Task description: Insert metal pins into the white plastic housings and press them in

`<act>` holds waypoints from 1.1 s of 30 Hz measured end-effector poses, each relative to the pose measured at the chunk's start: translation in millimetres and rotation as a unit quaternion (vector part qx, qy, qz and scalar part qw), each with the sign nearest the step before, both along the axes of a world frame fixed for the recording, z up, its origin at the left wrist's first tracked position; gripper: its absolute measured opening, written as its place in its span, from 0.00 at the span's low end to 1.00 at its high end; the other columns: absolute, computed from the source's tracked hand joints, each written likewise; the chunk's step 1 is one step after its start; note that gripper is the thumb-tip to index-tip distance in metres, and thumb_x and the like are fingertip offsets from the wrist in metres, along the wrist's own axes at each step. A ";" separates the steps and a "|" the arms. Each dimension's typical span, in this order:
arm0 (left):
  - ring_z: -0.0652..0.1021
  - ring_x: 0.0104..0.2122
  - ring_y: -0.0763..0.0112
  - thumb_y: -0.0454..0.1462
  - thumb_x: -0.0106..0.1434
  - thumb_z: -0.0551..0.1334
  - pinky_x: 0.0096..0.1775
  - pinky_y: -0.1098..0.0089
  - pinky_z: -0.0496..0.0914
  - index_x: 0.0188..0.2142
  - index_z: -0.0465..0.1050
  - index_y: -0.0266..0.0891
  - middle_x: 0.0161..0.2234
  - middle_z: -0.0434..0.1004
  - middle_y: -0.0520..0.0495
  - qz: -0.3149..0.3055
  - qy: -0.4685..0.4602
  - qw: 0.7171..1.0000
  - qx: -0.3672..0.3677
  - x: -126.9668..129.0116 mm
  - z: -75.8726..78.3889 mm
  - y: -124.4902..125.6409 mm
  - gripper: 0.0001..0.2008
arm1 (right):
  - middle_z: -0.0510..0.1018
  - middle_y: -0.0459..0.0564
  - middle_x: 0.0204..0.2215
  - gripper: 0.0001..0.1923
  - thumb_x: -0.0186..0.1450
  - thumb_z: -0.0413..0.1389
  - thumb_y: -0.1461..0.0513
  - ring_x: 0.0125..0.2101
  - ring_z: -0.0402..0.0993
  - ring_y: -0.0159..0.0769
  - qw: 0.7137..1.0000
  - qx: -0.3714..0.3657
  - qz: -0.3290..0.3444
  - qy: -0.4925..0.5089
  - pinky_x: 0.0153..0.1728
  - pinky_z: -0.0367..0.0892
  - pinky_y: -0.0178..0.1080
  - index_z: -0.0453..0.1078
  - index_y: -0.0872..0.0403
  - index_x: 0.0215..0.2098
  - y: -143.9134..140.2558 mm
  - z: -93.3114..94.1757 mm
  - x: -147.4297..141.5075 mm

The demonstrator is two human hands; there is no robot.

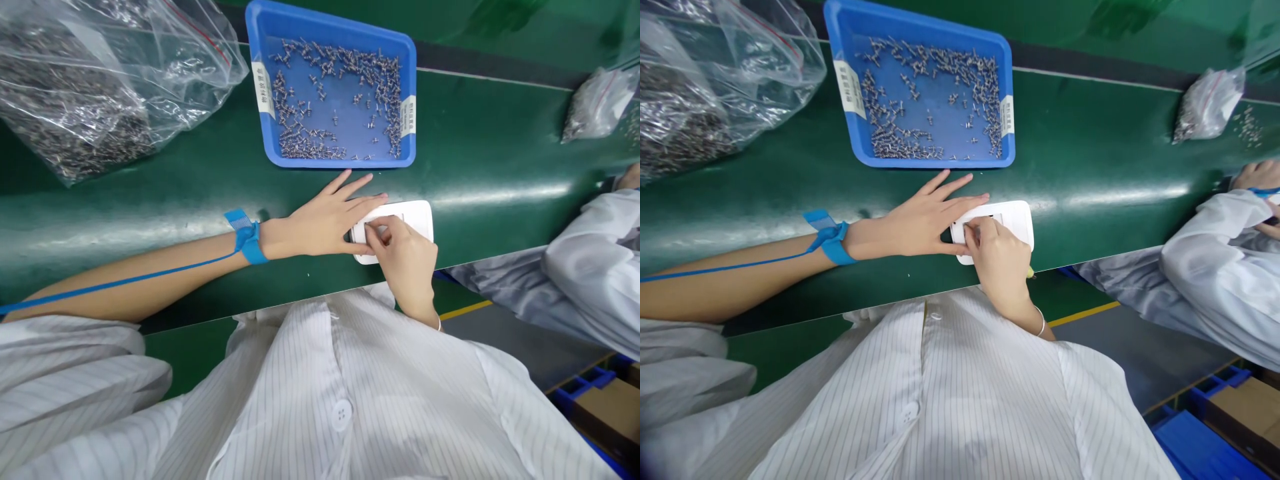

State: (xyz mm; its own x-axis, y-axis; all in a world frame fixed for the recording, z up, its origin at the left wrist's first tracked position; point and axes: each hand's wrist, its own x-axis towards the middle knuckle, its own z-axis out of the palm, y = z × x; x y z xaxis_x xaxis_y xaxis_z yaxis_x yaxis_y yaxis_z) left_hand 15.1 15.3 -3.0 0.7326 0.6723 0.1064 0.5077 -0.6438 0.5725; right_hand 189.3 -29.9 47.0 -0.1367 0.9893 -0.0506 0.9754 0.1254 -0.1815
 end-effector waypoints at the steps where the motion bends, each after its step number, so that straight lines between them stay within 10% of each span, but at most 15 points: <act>1: 0.47 0.71 0.50 0.60 0.68 0.52 0.69 0.47 0.38 0.71 0.47 0.34 0.68 0.59 0.41 0.000 -0.002 1.000 -0.001 0.0 -0.3 -0.1 0.43 | 0.79 0.41 0.24 0.10 0.69 0.56 0.53 0.27 0.75 0.31 1.000 -0.002 -0.010 0.005 0.24 0.49 0.35 0.75 0.49 0.38 0.2 0.6 0.0; 20: 0.49 0.71 0.48 0.56 0.70 0.51 0.70 0.47 0.39 0.70 0.50 0.32 0.67 0.60 0.40 -0.002 -0.008 1.000 0.014 -1.0 -0.1 -1.9 0.39 | 0.80 0.44 0.26 0.14 0.72 0.50 0.55 0.27 0.74 0.31 0.999 -0.015 0.038 -0.035 0.24 0.47 0.36 0.75 0.52 0.38 0.5 2.1 -3.7; 26: 0.50 0.71 0.48 0.56 0.70 0.52 0.70 0.46 0.41 0.70 0.50 0.33 0.68 0.58 0.39 0.017 -0.032 0.999 0.005 0.2 3.3 -3.5 0.39 | 0.81 0.49 0.35 0.14 0.73 0.48 0.60 0.33 0.76 0.34 0.995 -0.022 0.090 -0.029 0.27 0.57 0.36 0.75 0.54 0.43 1.3 31.6 5.0; 30: 0.47 0.71 0.50 0.49 0.73 0.49 0.69 0.46 0.43 0.69 0.53 0.36 0.70 0.51 0.41 0.027 -0.025 0.999 -0.004 0.1 2.2 -3.7 0.31 | 0.77 0.46 0.27 0.16 0.74 0.46 0.55 0.25 0.72 0.32 0.977 0.137 0.027 0.163 0.28 0.65 0.37 0.74 0.50 0.38 5.5 58.8 7.5; 33: 0.47 0.71 0.50 0.46 0.74 0.48 0.70 0.46 0.43 0.67 0.57 0.36 0.71 0.50 0.41 0.040 -0.028 0.999 -0.003 1.6 0.0 -4.3 0.27 | 0.51 0.38 0.10 0.28 0.75 0.34 0.51 0.10 0.50 0.31 0.891 0.296 -0.013 0.344 0.15 0.55 0.37 0.68 0.46 0.26 18.6 58.8 -1.7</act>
State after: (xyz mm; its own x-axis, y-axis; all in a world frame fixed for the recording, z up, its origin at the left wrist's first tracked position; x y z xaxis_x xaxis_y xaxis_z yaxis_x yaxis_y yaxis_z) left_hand 16.7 11.0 -3.1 0.6697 0.7291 0.1412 0.5241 -0.5987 0.6057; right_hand 187.6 -11.3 105.8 0.0891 0.8177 0.5687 0.6629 0.3775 -0.6466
